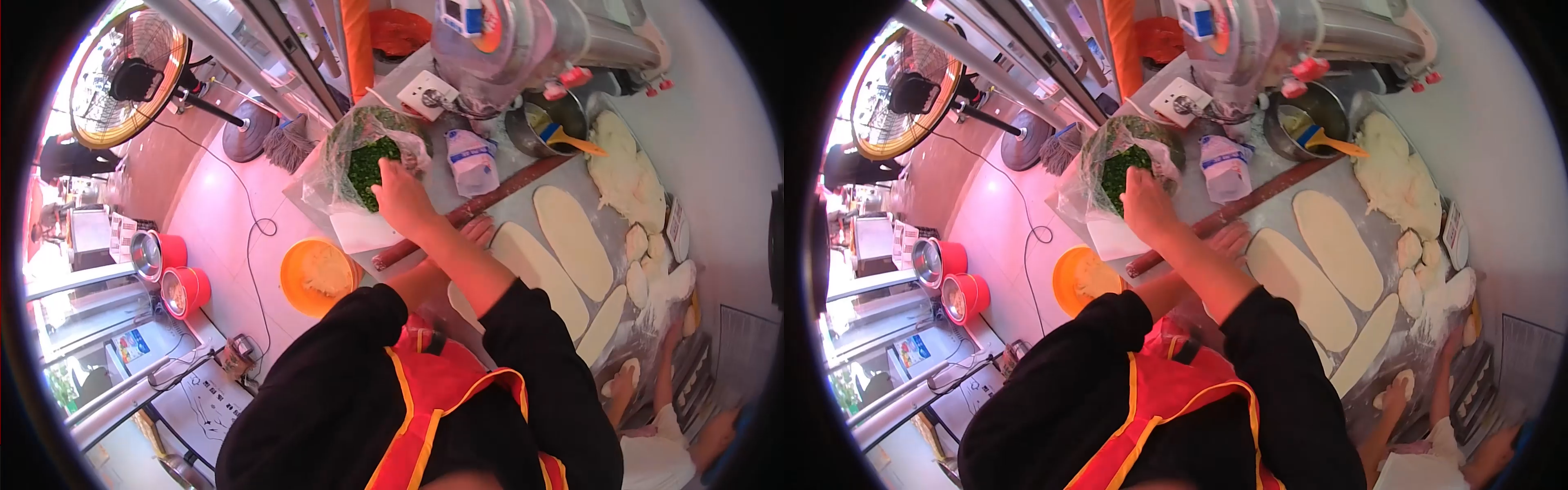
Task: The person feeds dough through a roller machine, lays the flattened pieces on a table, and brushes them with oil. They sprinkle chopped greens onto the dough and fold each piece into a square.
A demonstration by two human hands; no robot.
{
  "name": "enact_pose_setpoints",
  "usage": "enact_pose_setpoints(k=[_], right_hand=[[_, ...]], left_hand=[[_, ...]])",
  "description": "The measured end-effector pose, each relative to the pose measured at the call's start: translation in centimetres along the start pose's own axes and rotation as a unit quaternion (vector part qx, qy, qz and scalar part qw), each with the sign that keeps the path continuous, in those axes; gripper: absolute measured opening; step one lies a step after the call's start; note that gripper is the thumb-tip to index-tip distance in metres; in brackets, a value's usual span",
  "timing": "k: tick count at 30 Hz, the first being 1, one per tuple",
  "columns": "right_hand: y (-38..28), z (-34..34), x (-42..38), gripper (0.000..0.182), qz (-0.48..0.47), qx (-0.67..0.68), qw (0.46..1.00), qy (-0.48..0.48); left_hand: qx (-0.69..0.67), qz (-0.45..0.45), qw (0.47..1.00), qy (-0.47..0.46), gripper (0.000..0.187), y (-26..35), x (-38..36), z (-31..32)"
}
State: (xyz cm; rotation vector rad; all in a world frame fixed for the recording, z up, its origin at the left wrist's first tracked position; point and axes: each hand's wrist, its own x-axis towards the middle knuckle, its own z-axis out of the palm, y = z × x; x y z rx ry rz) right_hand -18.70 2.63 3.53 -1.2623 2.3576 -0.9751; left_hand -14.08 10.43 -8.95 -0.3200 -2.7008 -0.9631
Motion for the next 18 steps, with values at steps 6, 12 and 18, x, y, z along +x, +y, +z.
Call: enact_pose_setpoints(k=[6, 12, 18], right_hand=[[0.4, 2.7, 5.2, 0.068, -0.015, -0.180, 0.977, 0.118], [-0.4, 2.7, 5.1, 0.058, 0.003, -0.201, 0.979, -0.024], [1.0, 4.4, 5.8, 0.044, 0.015, -0.224, 0.974, -0.018]], left_hand=[[0.064, -0.043, 0.997, -0.026, 0.048, 0.2, -0.2, 1.0], [0.041, -0.007, 0.999, -0.020, 0.050, 0.6, 0.0, -1.0], [0.016, -0.073, 0.984, -0.161, 0.056, 1.8, 1.4, -4.5]])
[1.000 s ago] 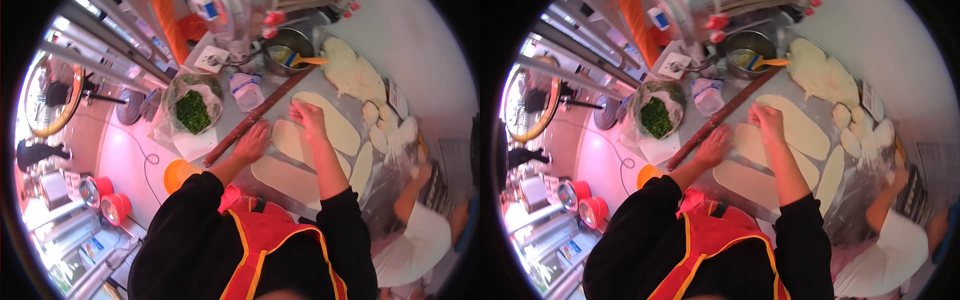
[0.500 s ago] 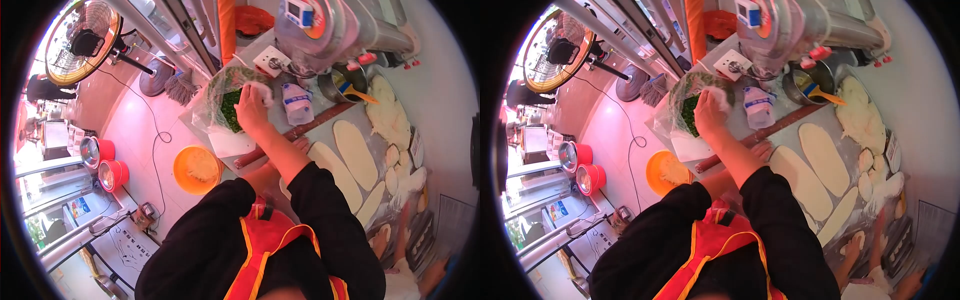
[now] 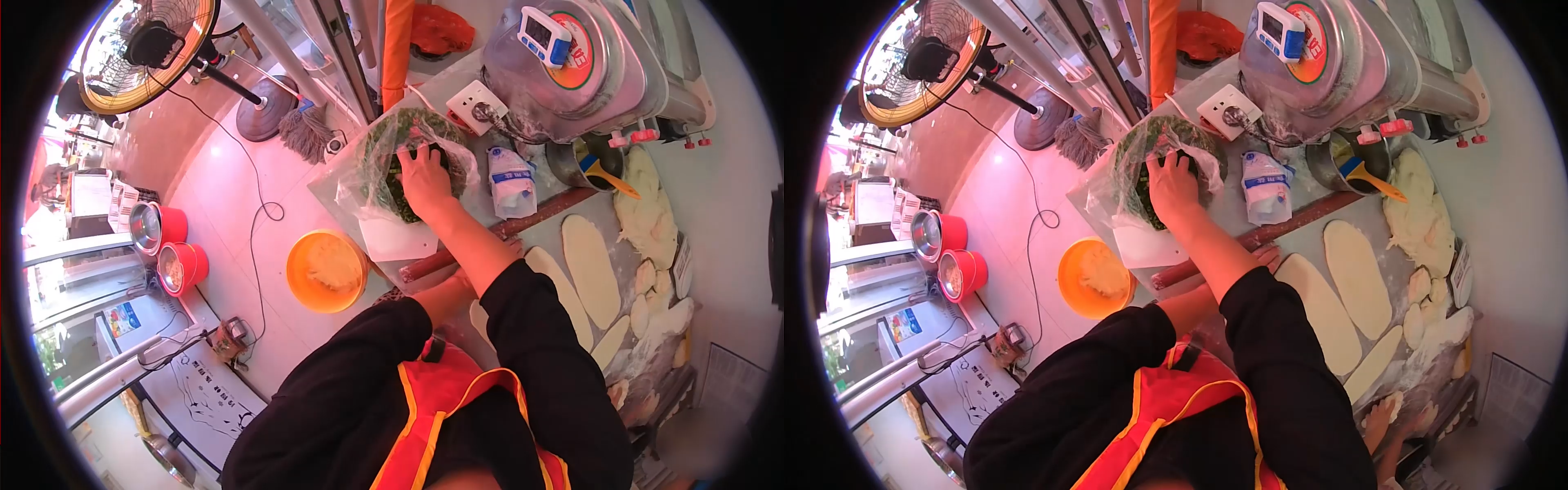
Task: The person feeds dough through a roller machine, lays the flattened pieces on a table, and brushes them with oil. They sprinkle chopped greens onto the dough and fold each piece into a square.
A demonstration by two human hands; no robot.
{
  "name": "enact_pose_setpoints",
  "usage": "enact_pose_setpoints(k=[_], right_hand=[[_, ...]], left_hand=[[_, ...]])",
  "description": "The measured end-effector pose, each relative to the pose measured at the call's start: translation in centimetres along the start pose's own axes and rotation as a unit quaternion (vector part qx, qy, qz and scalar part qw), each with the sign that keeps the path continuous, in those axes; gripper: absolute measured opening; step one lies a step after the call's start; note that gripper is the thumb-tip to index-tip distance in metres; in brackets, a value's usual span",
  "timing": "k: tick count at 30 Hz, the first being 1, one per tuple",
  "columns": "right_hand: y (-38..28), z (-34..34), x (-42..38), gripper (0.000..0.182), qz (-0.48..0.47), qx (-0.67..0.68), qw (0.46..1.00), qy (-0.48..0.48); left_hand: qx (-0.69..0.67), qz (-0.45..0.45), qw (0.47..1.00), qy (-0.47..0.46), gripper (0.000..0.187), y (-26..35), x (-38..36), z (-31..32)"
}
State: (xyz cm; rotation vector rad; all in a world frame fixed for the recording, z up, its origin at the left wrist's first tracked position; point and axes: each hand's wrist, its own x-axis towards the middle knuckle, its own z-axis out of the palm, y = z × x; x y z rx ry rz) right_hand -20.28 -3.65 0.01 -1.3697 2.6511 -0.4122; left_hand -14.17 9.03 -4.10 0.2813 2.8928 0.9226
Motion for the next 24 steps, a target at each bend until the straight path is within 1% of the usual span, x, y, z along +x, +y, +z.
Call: enact_pose_setpoints(k=[2, 3, 4, 6, 7, 8, 9, 10, 11, 14, 15, 18, 20, 22, 24], right_hand=[[1.1, 0.5, 0.5, 0.036, -0.019, 0.050, 0.998, 0.036], [1.7, 0.6, 0.7, 0.033, -0.027, 0.075, 0.995, 0.054], [2.1, 0.4, 0.9, 0.030, -0.015, 0.147, 0.986, 0.075], [2.8, -0.2, 1.3, 0.025, 0.010, 0.288, 0.950, 0.119], [2.9, -0.4, 1.6, 0.016, 0.093, 0.384, 0.916, 0.065], [2.7, -1.2, 1.4, 0.015, 0.158, 0.496, 0.854, 0.024], [2.5, -2.0, 1.2, 0.014, 0.217, 0.598, 0.772, -0.016], [2.4, -2.8, 1.0, 0.014, 0.270, 0.687, 0.672, -0.056], [2.7, -3.1, 0.5, 0.012, 0.282, 0.749, 0.595, -0.075], [4.1, -4.7, -2.3, 0.011, 0.264, 0.851, 0.439, -0.120], [4.7, -5.4, -3.8, 0.012, 0.264, 0.859, 0.417, -0.134], [7.0, -8.3, -9.2, 0.014, 0.264, 0.868, 0.391, -0.154], [9.7, -9.6, -13.0, 0.016, 0.270, 0.865, 0.408, -0.112], [13.4, -10.6, -16.7, 0.016, 0.277, 0.864, 0.416, -0.067], [18.0, -10.5, -19.3, 0.012, 0.304, 0.815, 0.492, 0.023]], left_hand=[[0.008, 0.019, 0.994, 0.105, 0.048, -0.5, -0.2, 2.0], [0.009, 0.023, 0.993, 0.112, 0.046, -0.8, -0.2, 3.0], [0.010, 0.027, 0.993, 0.118, 0.045, -0.8, -0.2, 3.2], [0.010, 0.024, 0.999, 0.039, 0.045, -1.0, -0.1, 2.7], [-0.002, 0.032, 0.997, 0.071, 0.045, -1.1, -0.1, 3.3], [-0.013, 0.041, 0.994, 0.103, 0.045, -1.3, -0.2, 4.1], [-0.007, 0.046, 0.993, 0.112, 0.045, -1.6, -0.2, 4.7], [-0.002, 0.051, 0.991, 0.122, 0.045, -1.5, -0.2, 4.2], [0.018, 0.051, 0.992, 0.110, 0.045, -1.4, -0.2, 3.7], [0.032, 0.040, 0.996, 0.068, 0.045, -0.2, -0.3, 0.9], [0.029, 0.037, 0.997, 0.053, 0.044, 0.1, -0.3, 0.3], [0.031, 0.030, 0.999, 0.012, 0.045, 0.1, -0.2, 1.2], [0.082, 0.004, 0.996, -0.034, 0.046, 0.7, -0.1, -0.1], [0.073, 0.001, 0.997, -0.002, 0.047, 1.1, 0.0, -0.6], [0.002, 0.021, 0.994, 0.104, 0.050, 1.3, -0.1, -0.6]])
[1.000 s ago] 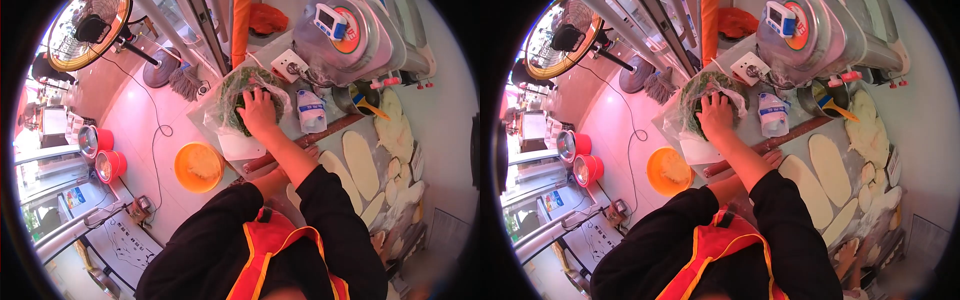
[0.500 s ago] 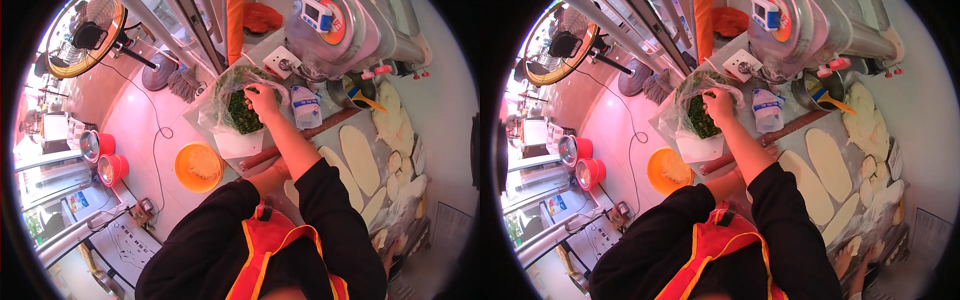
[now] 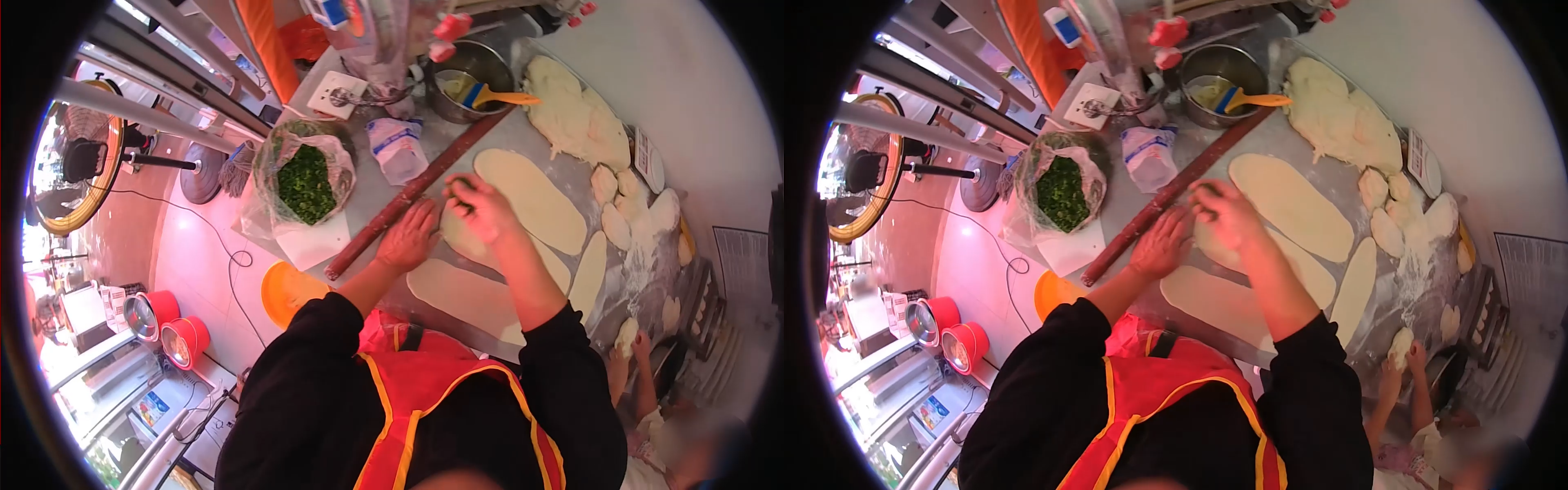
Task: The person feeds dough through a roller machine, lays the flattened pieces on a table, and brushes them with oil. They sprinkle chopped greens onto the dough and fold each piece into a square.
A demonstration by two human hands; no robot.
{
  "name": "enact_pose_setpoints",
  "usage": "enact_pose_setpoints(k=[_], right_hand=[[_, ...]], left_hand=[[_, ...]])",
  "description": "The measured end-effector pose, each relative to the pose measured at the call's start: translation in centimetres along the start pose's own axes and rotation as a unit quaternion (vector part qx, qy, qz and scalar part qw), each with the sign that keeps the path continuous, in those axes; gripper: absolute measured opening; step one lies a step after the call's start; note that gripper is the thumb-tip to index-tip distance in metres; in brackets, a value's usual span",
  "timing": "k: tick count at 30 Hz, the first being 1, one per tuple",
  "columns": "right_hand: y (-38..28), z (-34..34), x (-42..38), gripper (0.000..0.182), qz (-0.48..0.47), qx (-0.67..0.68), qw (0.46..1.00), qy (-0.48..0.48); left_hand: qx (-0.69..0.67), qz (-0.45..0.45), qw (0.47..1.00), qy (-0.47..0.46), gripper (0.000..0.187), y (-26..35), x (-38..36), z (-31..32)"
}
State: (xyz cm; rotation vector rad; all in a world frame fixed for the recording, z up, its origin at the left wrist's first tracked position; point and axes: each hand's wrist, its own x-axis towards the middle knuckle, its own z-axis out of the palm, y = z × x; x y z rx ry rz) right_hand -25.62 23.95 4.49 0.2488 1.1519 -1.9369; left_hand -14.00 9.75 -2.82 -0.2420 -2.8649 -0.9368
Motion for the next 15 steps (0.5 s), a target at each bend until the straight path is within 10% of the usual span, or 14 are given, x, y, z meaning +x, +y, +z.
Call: enact_pose_setpoints(k=[3, 8, 15], right_hand=[[-1.7, -5.7, 0.3, 0.015, -0.137, -0.266, 0.940, 0.163], [-2.1, -10.5, 1.4, 0.023, -0.356, -0.651, 0.630, 0.228], [-2.3, -14.9, -2.2, 0.025, -0.347, -0.604, 0.664, 0.272]], left_hand=[[0.021, 0.004, 1.000, -0.004, 0.048, 0.4, 0.3, -0.4], [0.041, 0.003, 0.999, -0.010, 0.048, 0.4, 0.3, -0.2], [0.053, 0.002, 0.998, -0.018, 0.048, 0.6, 0.4, -0.3]])
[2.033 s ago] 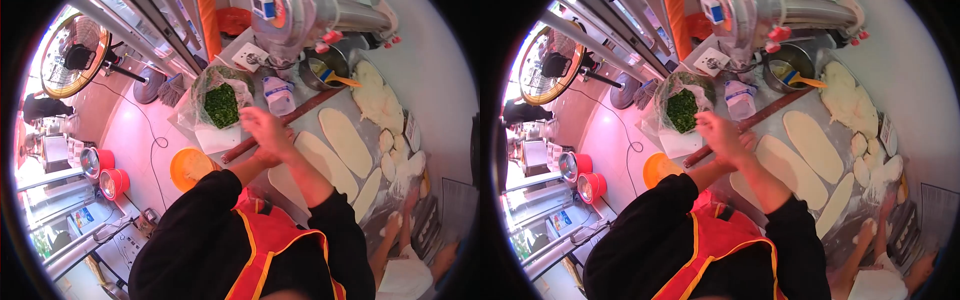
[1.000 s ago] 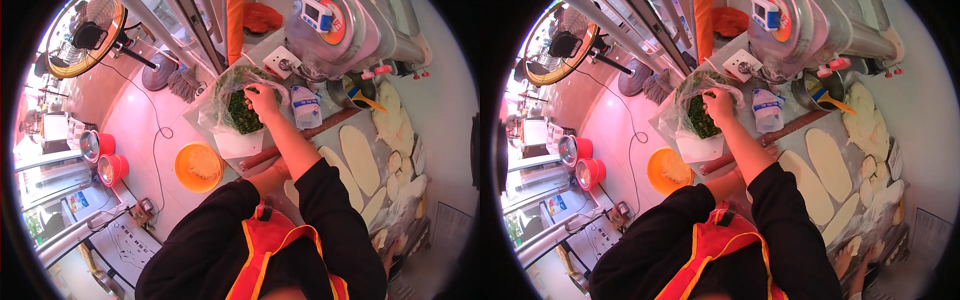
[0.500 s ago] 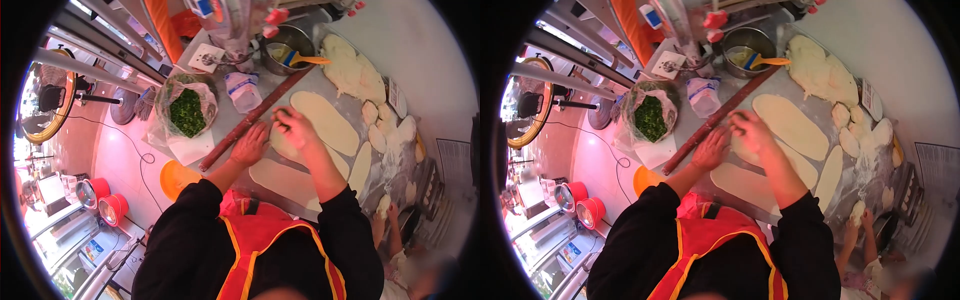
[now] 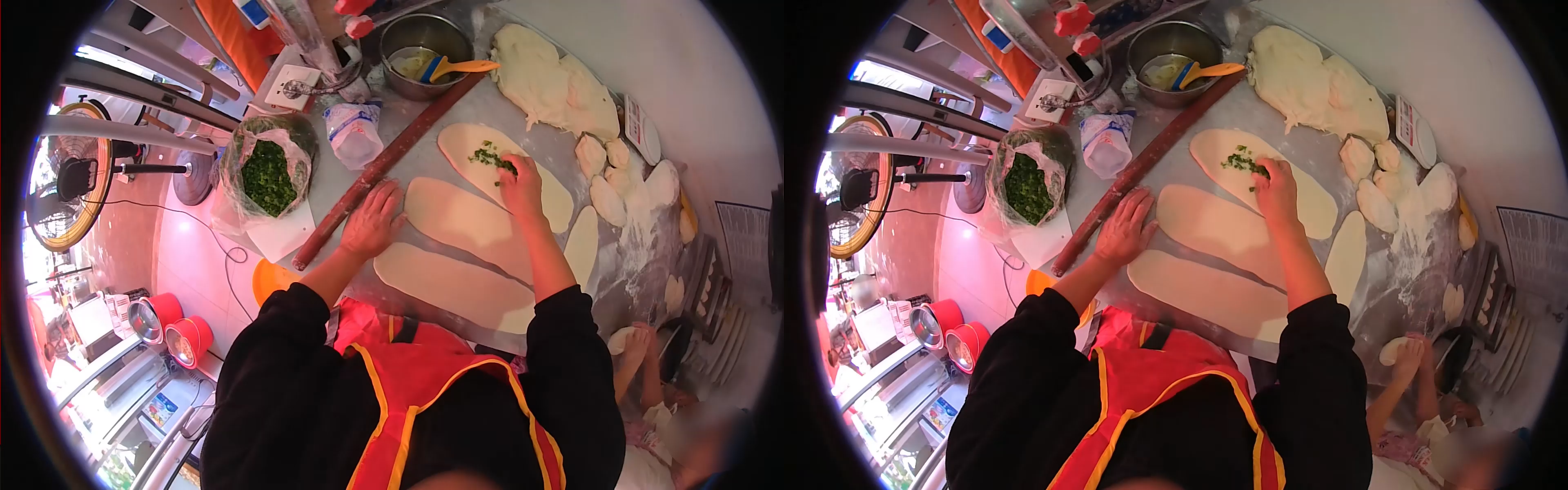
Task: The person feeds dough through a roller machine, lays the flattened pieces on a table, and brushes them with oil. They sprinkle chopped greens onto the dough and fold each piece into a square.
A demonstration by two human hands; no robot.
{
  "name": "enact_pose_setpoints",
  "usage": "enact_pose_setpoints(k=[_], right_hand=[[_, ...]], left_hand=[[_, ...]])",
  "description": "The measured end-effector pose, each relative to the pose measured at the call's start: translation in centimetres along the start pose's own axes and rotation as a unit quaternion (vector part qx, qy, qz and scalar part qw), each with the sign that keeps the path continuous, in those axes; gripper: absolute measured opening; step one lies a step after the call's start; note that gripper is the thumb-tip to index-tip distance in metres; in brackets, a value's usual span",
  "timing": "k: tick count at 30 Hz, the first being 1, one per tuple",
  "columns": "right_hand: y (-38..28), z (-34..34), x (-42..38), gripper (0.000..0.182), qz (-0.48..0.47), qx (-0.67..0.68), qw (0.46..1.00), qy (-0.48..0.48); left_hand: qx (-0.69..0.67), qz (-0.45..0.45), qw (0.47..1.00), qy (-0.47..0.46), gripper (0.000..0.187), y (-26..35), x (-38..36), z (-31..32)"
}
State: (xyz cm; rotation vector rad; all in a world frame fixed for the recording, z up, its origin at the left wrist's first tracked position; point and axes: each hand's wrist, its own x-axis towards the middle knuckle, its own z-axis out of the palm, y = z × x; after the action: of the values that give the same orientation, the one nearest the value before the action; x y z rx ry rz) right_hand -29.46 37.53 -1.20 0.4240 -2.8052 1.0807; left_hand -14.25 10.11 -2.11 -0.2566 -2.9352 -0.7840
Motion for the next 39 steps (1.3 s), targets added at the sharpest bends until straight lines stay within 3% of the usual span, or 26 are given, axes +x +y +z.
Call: enact_pose_setpoints(k=[2, 5, 11, 14, 20, 26, 32, 35, 39], right_hand=[[1.2, -0.4, -0.4, 0.028, -0.006, 0.009, 1.000, 0.011], [1.6, -1.6, -0.9, 0.022, 0.063, 0.067, 0.996, 0.007], [-2.1, -3.3, -2.2, 0.013, 0.158, 0.151, 0.971, -0.099], [-3.9, -1.2, -4.4, 0.013, 0.009, 0.174, 0.979, -0.108], [-5.9, 0.4, -7.7, 0.028, -0.079, 0.038, 0.978, -0.190], [-4.1, -0.9, -9.6, 0.028, 0.011, 0.070, 0.984, -0.162], [-4.5, -0.6, -10.2, 0.020, 0.031, 0.112, 0.991, -0.067], [-6.6, -1.8, -12.2, 0.019, 0.151, 0.163, 0.970, -0.097], [-9.5, -1.4, -16.0, 0.015, 0.162, 0.190, 0.963, -0.103]], left_hand=[[0.005, -0.003, 1.000, -0.006, 0.048, 0.1, 0.0, 0.0], [0.014, -0.006, 1.000, -0.004, 0.049, 0.1, 0.0, 0.1], [0.009, -0.014, 1.000, -0.008, 0.049, 0.6, 0.1, 0.0], [0.008, -0.008, 1.000, -0.004, 0.049, 0.8, 0.2, -0.2], [0.023, -0.005, 1.000, -0.005, 0.049, 0.7, 0.1, -0.1], [0.016, -0.002, 1.000, 0.009, 0.045, 0.6, -0.1, 0.2], [0.014, 0.011, 1.000, 0.012, 0.046, 0.3, -0.2, 0.1], [0.010, 0.013, 1.000, 0.015, 0.046, 0.2, -0.4, 0.2], [0.000, 0.022, 0.999, 0.024, 0.046, -0.1, -0.5, 0.3]])
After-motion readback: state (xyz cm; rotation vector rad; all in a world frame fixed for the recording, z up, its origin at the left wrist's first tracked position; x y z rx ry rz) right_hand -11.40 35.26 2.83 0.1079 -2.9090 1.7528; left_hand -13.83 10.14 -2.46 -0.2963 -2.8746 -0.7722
